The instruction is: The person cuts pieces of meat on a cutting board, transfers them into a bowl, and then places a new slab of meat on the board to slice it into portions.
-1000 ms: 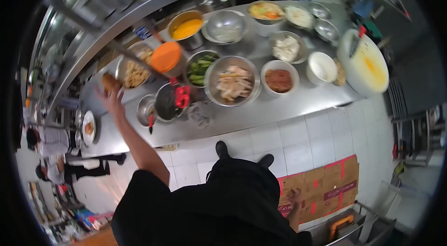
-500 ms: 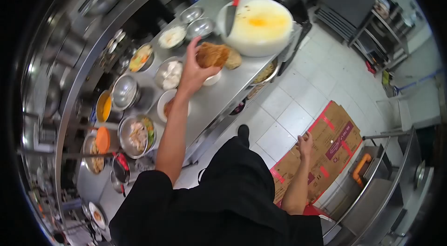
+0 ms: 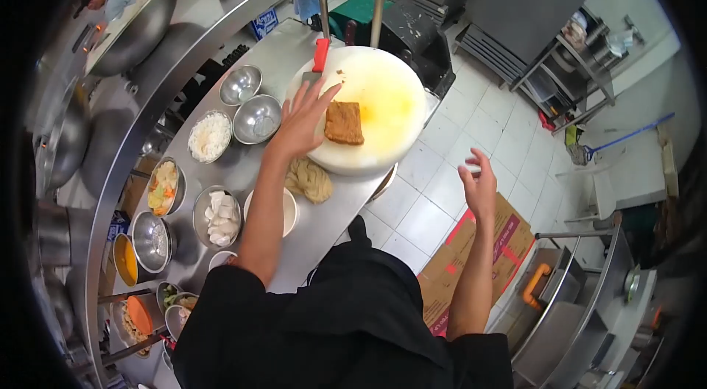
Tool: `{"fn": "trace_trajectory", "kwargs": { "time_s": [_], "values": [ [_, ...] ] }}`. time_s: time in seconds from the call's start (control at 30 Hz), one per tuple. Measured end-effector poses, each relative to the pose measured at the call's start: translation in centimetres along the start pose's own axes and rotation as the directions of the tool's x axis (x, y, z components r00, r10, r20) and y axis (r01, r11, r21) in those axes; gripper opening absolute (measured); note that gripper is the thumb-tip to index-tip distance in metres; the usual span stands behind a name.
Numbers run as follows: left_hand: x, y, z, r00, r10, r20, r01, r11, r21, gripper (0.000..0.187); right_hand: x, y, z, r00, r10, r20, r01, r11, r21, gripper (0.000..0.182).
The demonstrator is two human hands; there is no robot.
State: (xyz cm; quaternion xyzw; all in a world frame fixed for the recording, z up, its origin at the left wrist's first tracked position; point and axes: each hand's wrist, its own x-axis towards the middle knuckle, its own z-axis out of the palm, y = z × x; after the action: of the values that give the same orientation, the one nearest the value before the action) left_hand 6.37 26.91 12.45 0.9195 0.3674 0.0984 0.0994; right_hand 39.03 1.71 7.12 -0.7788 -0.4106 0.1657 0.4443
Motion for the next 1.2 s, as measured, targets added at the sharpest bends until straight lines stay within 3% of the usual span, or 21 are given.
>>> {"fn": "trace_trajectory", "kwargs": {
  "time_s": [0.07, 0.13, 0.2, 0.23, 0.3, 0.33, 0.4, 0.43, 0.47, 0.53, 0.6, 0.67, 0.73, 0.8, 0.87, 0.93, 1.03, 1.1, 1.13, 1.17, 1.2],
  "values": [
    [-3.0, -0.1, -1.2, 0.990, -0.018, -0.138, -0.030, 0.942, -0.335, 0.097, 4.6, -5.2, 2.1, 0.991, -0.131, 0.041, 0.131, 0.991, -0.008, 0.037],
    [-5.3, 0.2, -0.3, 0.988, -0.101, -0.116, 0.047, 0.918, -0.393, 0.087, 9.8, -9.2, 5.4, 0.934, -0.328, 0.145, 0.339, 0.939, -0.060, 0.021],
    [-6.4, 0.6, -0.3, 0.978, -0.179, -0.109, 0.113, 0.888, -0.445, 0.078, 15.1, -12.6, 9.5, 0.779, -0.565, 0.273, 0.615, 0.775, -0.150, 0.033],
    [-6.9, 1.1, -0.7, 0.974, -0.226, -0.029, 0.189, 0.873, -0.450, 0.069, 17.8, -13.9, 11.8, 0.731, -0.559, 0.390, 0.665, 0.711, -0.227, 0.038],
    [-7.4, 1.4, -0.9, 0.951, -0.307, 0.043, 0.293, 0.843, -0.452, 0.060, 21.3, -17.3, 16.6, 0.557, -0.675, 0.483, 0.825, 0.514, -0.234, 0.035],
    [-7.6, 1.3, -1.0, 0.956, -0.289, 0.053, 0.281, 0.851, -0.444, 0.054, 23.5, -18.0, 19.1, 0.479, -0.649, 0.591, 0.871, 0.434, -0.229, 0.024],
    [-8.2, 1.6, -1.5, 0.947, -0.318, 0.046, 0.307, 0.851, -0.426, 0.048, 26.5, -18.6, 23.8, 0.331, -0.669, 0.665, 0.941, 0.286, -0.180, 0.022],
    [-8.5, 2.2, -1.8, 0.945, -0.326, 0.040, 0.309, 0.840, -0.446, 0.047, 27.5, -18.6, 25.7, 0.264, -0.652, 0.711, 0.964, 0.158, -0.213, 0.043],
    [-8.7, 2.7, -2.1, 0.942, -0.334, 0.028, 0.309, 0.831, -0.463, 0.046, 28.7, -17.8, 27.7, 0.218, -0.687, 0.693, 0.975, 0.129, -0.179, 0.049],
    [-9.5, 3.7, -2.0, 0.917, -0.400, -0.006, 0.354, 0.817, -0.456, 0.047, 29.1, -18.0, 29.6, 0.146, -0.647, 0.748, 0.982, 0.005, -0.188, 0.045],
    [-10.3, 5.2, -1.8, 0.919, -0.394, 0.013, 0.351, 0.803, -0.481, 0.042, 30.6, -17.7, 31.6, 0.030, -0.519, 0.854, 0.999, -0.014, -0.044, 0.040],
    [-11.1, 6.8, -1.3, 0.875, -0.484, -0.025, 0.411, 0.768, -0.491, 0.043, 31.5, -16.3, 33.0, -0.075, -0.627, 0.776, 0.997, -0.064, 0.045, 0.033],
    [-11.7, 9.0, -0.8, 0.835, -0.545, 0.069, 0.481, 0.663, -0.574, 0.044, 32.4, -16.6, 33.2, -0.162, -0.637, 0.754, 0.987, -0.116, 0.114, 0.032],
    [-11.9, 11.1, 0.3, 0.800, -0.596, 0.066, 0.536, 0.662, -0.524, 0.044, 32.7, -17.1, 32.5, -0.233, -0.630, 0.741, 0.972, -0.141, 0.185, 0.030],
    [-11.5, 13.8, 0.5, 0.719, -0.686, 0.111, 0.632, 0.579, -0.514, 0.044, 33.0, -18.6, 30.7, -0.260, -0.538, 0.802, 0.963, -0.085, 0.256, 0.031],
    [-10.7, 16.4, 0.0, 0.672, -0.735, 0.093, 0.666, 0.546, -0.508, 0.044, 33.3, -19.3, 29.3, -0.221, -0.550, 0.805, 0.959, 0.028, 0.282, 0.033],
    [-9.7, 19.3, -1.0, 0.633, -0.773, 0.044, 0.667, 0.516, -0.538, 0.045, 32.8, -20.2, 26.5, -0.233, -0.601, 0.765, 0.943, 0.053, 0.329, 0.033],
    [-9.0, 19.6, -1.7, 0.620, -0.777, 0.105, 0.699, 0.487, -0.524, 0.044, 32.2, -20.3, 23.9, -0.069, -0.670, 0.739, 0.959, 0.159, 0.235, 0.033],
    [-8.6, 19.5, -1.9, 0.607, -0.779, 0.158, 0.721, 0.457, -0.520, 0.043, 32.1, -20.0, 22.3, -0.071, -0.672, 0.737, 0.959, 0.157, 0.236, 0.033],
    [-8.2, 18.9, -1.5, 0.605, -0.782, 0.153, 0.722, 0.457, -0.520, 0.043, 31.9, -19.4, 20.6, 0.028, -0.679, 0.733, 0.946, 0.255, 0.200, 0.033],
    [-7.5, 17.9, -0.9, 0.659, -0.747, 0.095, 0.702, 0.564, -0.434, 0.043, 31.6, -18.5, 19.1, 0.127, -0.680, 0.722, 0.921, 0.351, 0.168, 0.034]
  ]
}}
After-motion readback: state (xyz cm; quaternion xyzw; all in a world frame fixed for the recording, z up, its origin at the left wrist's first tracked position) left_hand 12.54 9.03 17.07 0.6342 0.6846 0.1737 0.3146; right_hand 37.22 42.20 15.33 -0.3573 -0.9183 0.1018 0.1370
